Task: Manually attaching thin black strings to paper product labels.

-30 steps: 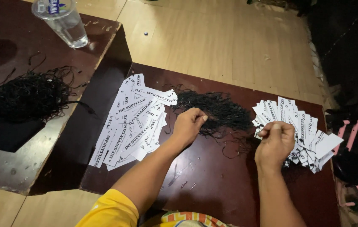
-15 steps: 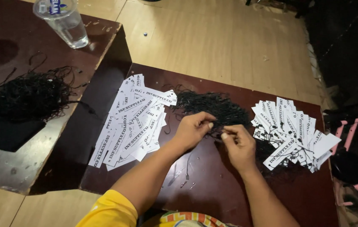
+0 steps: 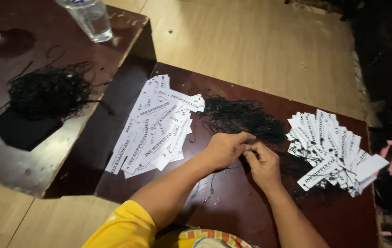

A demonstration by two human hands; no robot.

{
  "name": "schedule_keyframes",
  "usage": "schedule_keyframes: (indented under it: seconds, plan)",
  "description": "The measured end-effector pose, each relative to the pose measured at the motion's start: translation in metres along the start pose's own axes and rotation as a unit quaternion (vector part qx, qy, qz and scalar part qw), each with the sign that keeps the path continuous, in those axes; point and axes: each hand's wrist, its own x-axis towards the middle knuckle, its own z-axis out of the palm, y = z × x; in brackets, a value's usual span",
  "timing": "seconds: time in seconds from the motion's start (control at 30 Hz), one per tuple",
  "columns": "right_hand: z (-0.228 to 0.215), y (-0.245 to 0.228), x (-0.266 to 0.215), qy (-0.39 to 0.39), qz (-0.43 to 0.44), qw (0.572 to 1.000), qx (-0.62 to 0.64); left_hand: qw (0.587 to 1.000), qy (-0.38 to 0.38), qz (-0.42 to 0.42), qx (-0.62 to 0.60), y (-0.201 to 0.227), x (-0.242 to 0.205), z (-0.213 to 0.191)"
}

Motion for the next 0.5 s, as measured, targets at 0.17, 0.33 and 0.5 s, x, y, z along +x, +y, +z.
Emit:
schedule_keyframes:
  seconds: [0.17, 0.33, 0.5]
  plan:
    - [0.003, -0.014, 0.004, 0.008, -0.006, 0.999, 0.033, 0.993, 0.101, -0.029, 0.047, -0.013, -0.003, 0.0]
    - [0.007, -0.026, 0.002, 0.006, -0.027, 0.999, 0.021, 0.953, 0.164, -0.13, 0.219, -0.018, 0.002, -0.042]
    - [0.006, -0.026, -0.003, -0.018, -0.063, 0.997, -0.029, 0.88, 0.159, -0.175, 0.411, -0.084, -0.015, -0.095]
